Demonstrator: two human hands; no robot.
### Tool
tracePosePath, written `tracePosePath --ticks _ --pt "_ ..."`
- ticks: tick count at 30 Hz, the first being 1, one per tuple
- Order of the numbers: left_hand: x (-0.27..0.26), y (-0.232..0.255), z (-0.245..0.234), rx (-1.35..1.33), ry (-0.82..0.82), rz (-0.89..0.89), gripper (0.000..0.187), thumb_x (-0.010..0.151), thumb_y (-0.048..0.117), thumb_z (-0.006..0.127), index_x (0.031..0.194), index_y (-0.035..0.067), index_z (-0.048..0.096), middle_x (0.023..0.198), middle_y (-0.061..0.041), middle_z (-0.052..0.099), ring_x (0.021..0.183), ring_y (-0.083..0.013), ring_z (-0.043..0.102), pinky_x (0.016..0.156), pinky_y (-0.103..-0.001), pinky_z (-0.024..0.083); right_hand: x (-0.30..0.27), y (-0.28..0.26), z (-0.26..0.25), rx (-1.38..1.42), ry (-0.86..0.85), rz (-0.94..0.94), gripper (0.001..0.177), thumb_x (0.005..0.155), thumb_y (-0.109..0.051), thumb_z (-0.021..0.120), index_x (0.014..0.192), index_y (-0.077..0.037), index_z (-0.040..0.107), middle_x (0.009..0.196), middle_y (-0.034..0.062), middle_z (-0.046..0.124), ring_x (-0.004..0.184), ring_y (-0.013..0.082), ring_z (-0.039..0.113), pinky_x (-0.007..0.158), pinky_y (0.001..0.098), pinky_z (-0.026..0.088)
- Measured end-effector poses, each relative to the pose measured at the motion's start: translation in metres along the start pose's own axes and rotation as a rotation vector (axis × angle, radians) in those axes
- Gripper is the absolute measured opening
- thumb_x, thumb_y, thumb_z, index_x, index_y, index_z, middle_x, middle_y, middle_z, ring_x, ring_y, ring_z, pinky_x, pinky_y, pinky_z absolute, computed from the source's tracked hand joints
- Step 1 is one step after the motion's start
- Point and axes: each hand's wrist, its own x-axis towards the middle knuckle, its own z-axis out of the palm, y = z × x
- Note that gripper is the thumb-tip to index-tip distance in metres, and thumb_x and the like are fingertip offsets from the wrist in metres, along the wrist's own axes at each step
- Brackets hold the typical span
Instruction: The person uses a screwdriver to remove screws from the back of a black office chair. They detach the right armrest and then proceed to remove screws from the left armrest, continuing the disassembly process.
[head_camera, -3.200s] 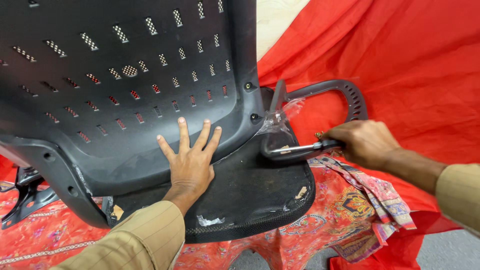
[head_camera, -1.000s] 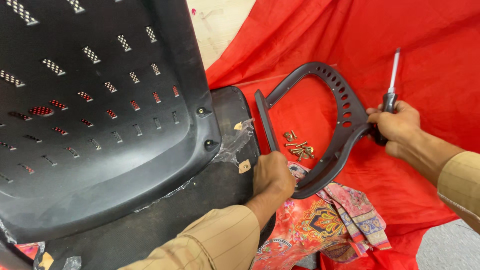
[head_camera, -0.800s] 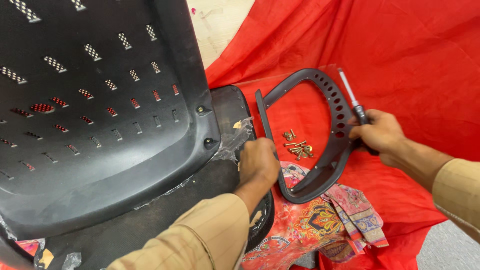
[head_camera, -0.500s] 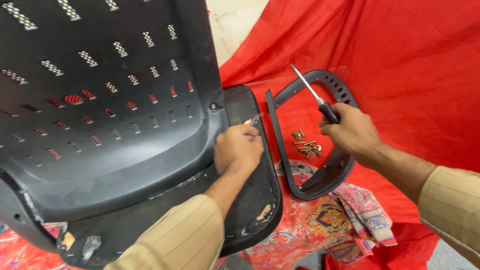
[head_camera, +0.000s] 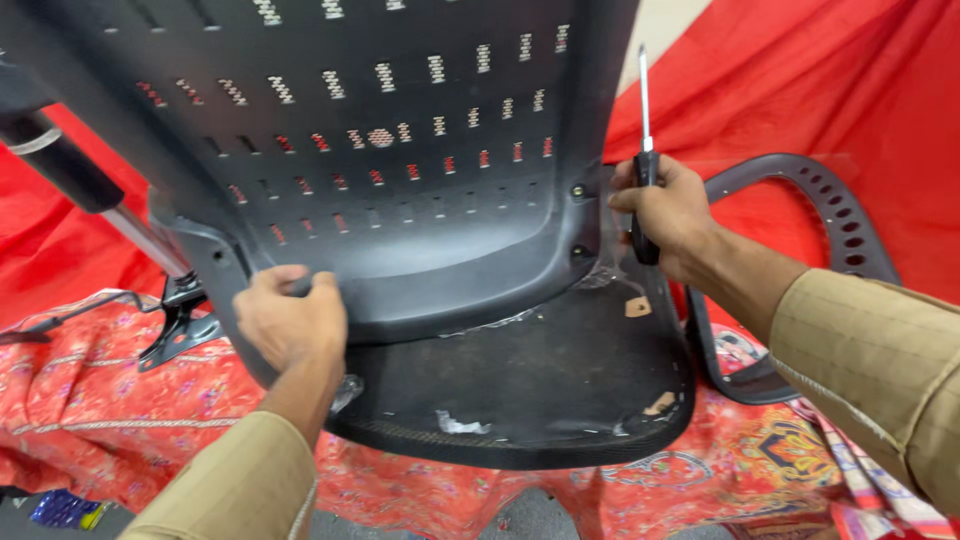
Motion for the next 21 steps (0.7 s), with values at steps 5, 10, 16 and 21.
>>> tracePosePath --ticks 5,10,16,21 --pt "0.046 -0.038 -0.032 0.102 -0.112 -0.285 0.084 0.074 0.029 0.09 0.14 0.012 0.042 0.143 -0.019 0.043 0.127 -0.0398 0.047 0.099 -0.054 0.042 0.016 -0.005 0.027 -0.018 0.022 0.044 0.05 0.084 0.003 0.069 0.124 -0.022 0.053 0.108 -0.001 0.058 0.092 0.0176 0.062 0.061 0.0405 0.058" --pt "0.074 -0.07 -0.029 -0.322 -0.352 -0.327 0.106 0.071 0.024 0.088 0.156 0.013 0.025 0.151 -0.015 0.044 0.136 -0.0309 0.049 0.11 -0.044 0.042 0.024 0.008 0.034 -0.107 0.052 0.137 0.048 0.087 -0.006 0.075 0.125 -0.017 0.048 0.103 0.0025 0.062 0.086 0.0152 0.064 0.058 0.0368 0.056" --pt "0.092 -0.086 -0.033 -0.428 -0.523 -0.324 0.119 0.067 0.021 0.09 0.162 0.019 0.017 0.155 -0.014 0.044 0.139 -0.0279 0.049 0.11 -0.044 0.043 0.009 0.005 0.067 -0.127 0.195 0.127 0.046 0.087 -0.01 0.078 0.118 -0.013 0.044 0.084 0.01 0.062 0.055 0.019 0.058 0.042 0.036 0.05" --pt "0.108 -0.078 -0.045 -0.573 -0.678 -0.495 0.123 0.061 0.02 0.087 0.159 0.023 0.012 0.148 -0.013 0.049 0.127 -0.0295 0.058 0.098 -0.052 0.053 -0.04 -0.003 0.117 -0.149 0.536 0.118 0.044 0.087 -0.003 0.069 0.127 -0.017 0.053 0.095 0.0056 0.064 0.071 0.0207 0.062 0.046 0.0386 0.053"
